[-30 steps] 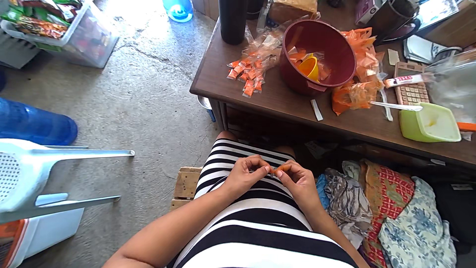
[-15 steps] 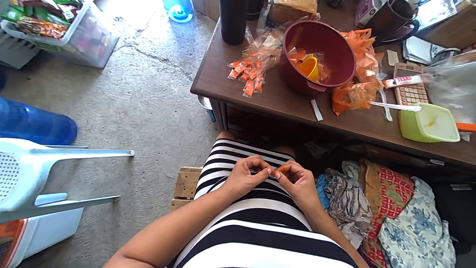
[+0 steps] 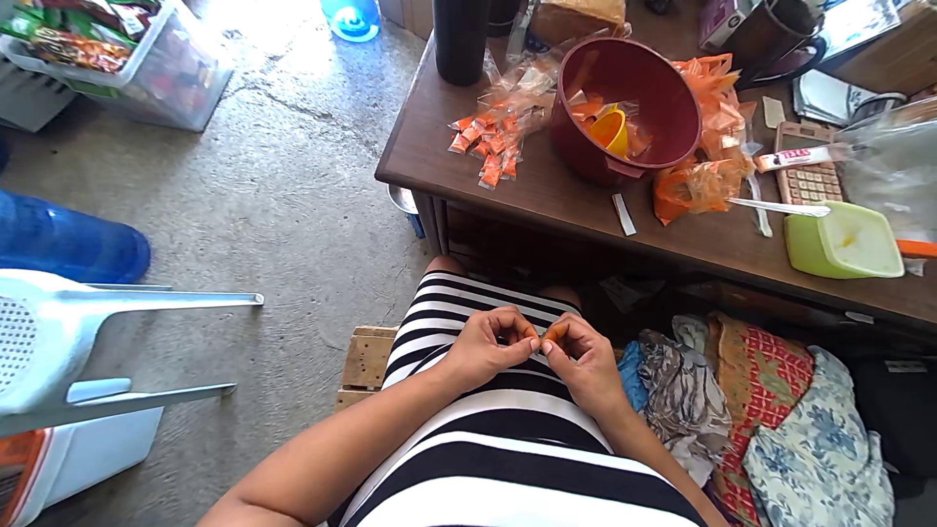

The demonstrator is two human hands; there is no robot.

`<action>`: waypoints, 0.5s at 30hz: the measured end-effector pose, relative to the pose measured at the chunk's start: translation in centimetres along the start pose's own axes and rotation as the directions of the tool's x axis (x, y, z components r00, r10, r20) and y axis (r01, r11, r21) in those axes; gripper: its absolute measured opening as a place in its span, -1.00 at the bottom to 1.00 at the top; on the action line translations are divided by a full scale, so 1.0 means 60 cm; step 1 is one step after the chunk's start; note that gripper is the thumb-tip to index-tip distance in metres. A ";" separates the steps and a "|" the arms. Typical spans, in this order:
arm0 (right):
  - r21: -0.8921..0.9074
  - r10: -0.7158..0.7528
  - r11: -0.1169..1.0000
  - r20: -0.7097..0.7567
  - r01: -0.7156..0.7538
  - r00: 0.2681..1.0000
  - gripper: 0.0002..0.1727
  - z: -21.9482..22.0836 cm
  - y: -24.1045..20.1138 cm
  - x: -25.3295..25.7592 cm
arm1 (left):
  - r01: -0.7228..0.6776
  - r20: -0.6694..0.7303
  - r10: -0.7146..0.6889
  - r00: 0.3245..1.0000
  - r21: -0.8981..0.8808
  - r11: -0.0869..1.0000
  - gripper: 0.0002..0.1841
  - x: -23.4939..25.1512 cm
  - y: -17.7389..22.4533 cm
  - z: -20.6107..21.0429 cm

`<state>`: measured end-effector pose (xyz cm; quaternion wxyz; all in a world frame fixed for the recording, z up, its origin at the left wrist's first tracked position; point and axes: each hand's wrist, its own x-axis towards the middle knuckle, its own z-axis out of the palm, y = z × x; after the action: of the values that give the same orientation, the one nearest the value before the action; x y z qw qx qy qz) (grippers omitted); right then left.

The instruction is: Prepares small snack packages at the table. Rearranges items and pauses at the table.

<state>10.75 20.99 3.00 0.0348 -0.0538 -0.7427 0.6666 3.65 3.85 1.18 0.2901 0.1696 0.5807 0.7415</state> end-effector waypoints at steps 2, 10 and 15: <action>0.030 0.001 1.000 0.011 -0.001 1.000 -0.93 -0.001 0.000 0.001 | 0.008 0.009 -0.007 1.000 -0.042 0.999 -0.94 0.002 0.002 -0.001; 0.029 -0.005 1.000 0.004 0.005 1.000 -0.86 -0.006 -0.001 0.002 | -0.027 0.013 0.029 1.000 -0.086 0.996 -0.95 0.003 0.003 -0.005; 0.014 0.000 1.000 -0.051 0.001 0.999 -0.91 -0.003 0.000 0.004 | -0.026 -0.009 0.025 1.000 -0.075 0.997 -0.95 0.004 0.000 -0.006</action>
<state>10.54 21.18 2.99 0.0544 -0.0706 -0.7368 0.6702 3.25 3.72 1.06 0.2843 0.1630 0.5513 0.7672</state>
